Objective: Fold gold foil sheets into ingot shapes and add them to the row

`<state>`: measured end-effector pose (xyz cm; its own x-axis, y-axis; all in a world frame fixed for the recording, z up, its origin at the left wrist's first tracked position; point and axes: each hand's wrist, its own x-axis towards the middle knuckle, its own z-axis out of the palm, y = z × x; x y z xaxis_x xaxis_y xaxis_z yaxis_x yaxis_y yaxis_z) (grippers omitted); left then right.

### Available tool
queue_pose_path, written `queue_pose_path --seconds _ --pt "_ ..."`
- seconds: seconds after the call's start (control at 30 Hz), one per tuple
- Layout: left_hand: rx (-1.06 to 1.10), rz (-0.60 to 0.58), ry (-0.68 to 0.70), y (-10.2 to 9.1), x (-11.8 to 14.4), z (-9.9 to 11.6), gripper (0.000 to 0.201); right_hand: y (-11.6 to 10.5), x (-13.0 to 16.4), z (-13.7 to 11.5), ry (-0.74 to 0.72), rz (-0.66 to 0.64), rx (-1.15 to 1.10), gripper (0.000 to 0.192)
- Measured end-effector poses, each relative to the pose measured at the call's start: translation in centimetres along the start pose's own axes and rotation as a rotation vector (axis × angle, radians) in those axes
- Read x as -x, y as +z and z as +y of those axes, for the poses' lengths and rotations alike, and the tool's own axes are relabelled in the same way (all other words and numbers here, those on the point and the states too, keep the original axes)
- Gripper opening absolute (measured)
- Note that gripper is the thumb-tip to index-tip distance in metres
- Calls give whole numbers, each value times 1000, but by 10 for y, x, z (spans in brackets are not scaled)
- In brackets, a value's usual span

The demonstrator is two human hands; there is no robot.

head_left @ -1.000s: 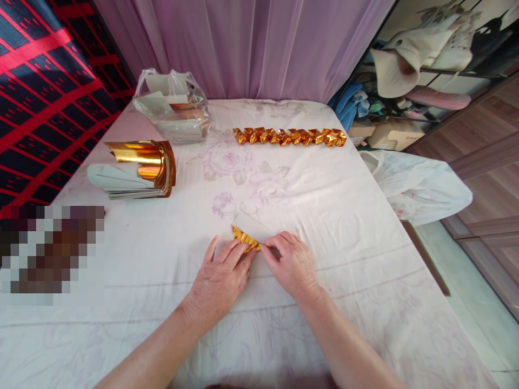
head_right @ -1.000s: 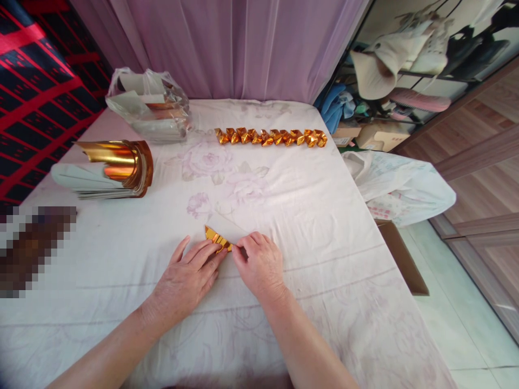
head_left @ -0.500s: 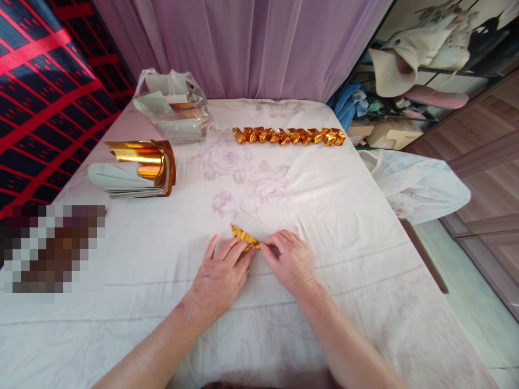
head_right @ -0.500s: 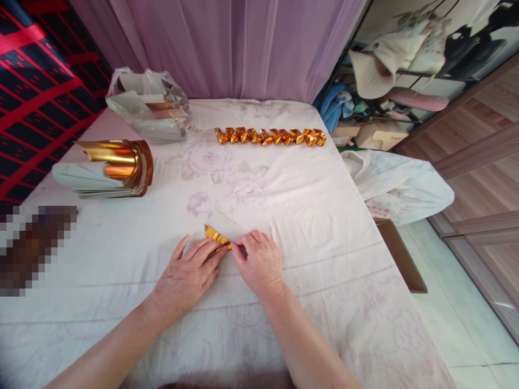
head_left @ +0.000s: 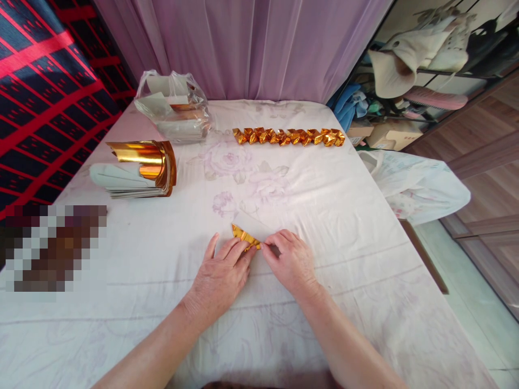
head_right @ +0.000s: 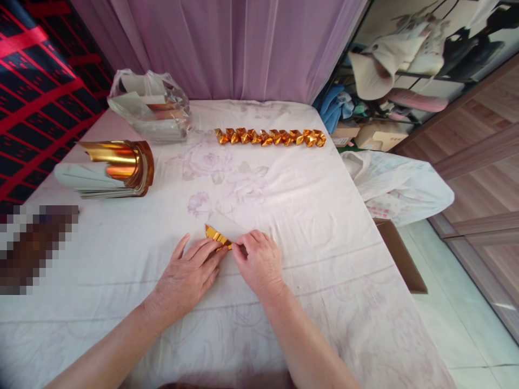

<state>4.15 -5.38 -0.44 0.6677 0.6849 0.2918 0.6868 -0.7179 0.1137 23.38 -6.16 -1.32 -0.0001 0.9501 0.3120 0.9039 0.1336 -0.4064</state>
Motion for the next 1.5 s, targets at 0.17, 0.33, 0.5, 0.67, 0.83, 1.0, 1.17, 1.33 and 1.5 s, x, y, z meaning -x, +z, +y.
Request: queue_pose_path --seconds 0.17,0.33,0.5,0.67,0.83,1.0,1.17,1.33,1.5 --pt "5 -2 4 0 0 0 37 0 0 0 5 -10 -1 13" --pt "1 -8 -2 -1 -1 0 38 0 0 0 4 -27 -1 12" --pt "14 -14 -9 -2 -2 1 38 0 0 0 4 -42 3 14" --pt "17 -5 -10 -1 -2 1 38 -3 1 3 -17 -60 -55 16" --pt "32 -13 -14 -1 -2 1 36 -4 3 2 -31 -46 -55 10" --pt "42 -12 -19 -2 -2 0 36 -1 2 -3 2 -22 6 6" --pt "44 -12 -19 -2 -3 1 36 -2 1 -6 23 -37 23 4" --pt "48 -12 -22 -2 -2 1 36 -2 1 -6 28 -39 16 4" --pt "29 -23 -13 -2 -2 0 39 -3 2 -2 -4 -36 -13 5"
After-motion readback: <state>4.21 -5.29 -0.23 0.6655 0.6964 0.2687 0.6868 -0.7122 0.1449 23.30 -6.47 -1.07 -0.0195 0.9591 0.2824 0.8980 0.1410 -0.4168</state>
